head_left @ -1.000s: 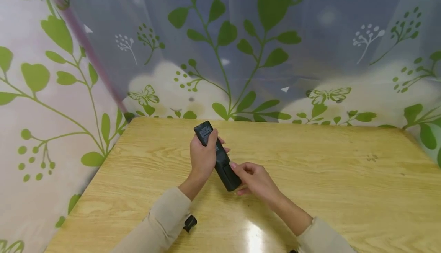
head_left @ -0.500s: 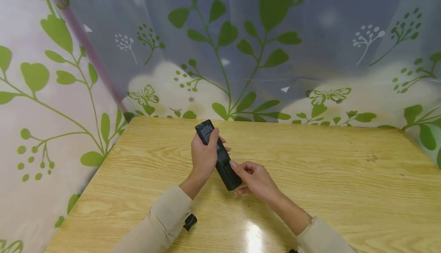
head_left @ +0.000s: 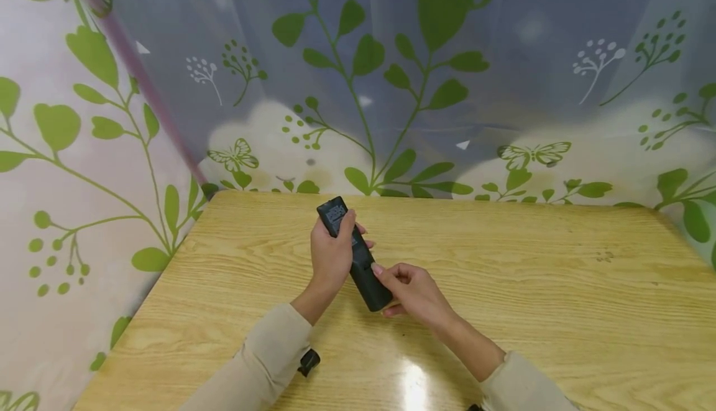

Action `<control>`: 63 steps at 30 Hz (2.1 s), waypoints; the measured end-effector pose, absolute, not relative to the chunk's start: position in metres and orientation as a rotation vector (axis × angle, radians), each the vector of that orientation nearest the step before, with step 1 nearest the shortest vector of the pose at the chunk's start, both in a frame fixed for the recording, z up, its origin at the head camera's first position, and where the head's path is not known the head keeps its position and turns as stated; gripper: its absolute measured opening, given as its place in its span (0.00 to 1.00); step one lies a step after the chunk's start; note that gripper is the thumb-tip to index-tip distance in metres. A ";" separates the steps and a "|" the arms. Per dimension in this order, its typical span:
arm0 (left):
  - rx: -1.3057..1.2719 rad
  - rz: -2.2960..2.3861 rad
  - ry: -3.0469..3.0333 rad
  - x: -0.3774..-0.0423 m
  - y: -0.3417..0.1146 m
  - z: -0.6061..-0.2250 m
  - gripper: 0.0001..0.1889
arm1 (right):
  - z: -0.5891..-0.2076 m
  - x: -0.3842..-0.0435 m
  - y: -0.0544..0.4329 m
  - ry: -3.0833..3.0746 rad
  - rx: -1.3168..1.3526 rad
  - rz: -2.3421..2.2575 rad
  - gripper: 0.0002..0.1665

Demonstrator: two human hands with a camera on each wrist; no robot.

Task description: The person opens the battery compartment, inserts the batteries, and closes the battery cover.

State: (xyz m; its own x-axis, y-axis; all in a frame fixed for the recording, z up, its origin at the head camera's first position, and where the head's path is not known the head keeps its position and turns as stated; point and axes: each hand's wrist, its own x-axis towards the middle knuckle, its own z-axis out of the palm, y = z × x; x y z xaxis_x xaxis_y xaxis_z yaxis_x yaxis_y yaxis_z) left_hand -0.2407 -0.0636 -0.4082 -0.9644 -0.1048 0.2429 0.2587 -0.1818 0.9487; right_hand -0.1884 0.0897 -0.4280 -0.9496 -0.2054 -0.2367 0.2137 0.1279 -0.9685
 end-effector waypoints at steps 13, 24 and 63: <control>-0.186 -2.216 -1.839 -0.240 -0.065 -0.409 0.15 | -0.424 -0.182 0.090 2.276 -0.160 -1.845 0.26; -0.192 -2.226 -1.828 -0.238 -0.066 -0.409 0.14 | -0.424 -0.174 0.083 2.643 -0.273 -1.522 0.35; -0.331 -2.298 -1.856 -0.236 -0.065 -0.407 0.20 | -0.418 -0.163 0.088 3.137 -0.622 -1.206 0.35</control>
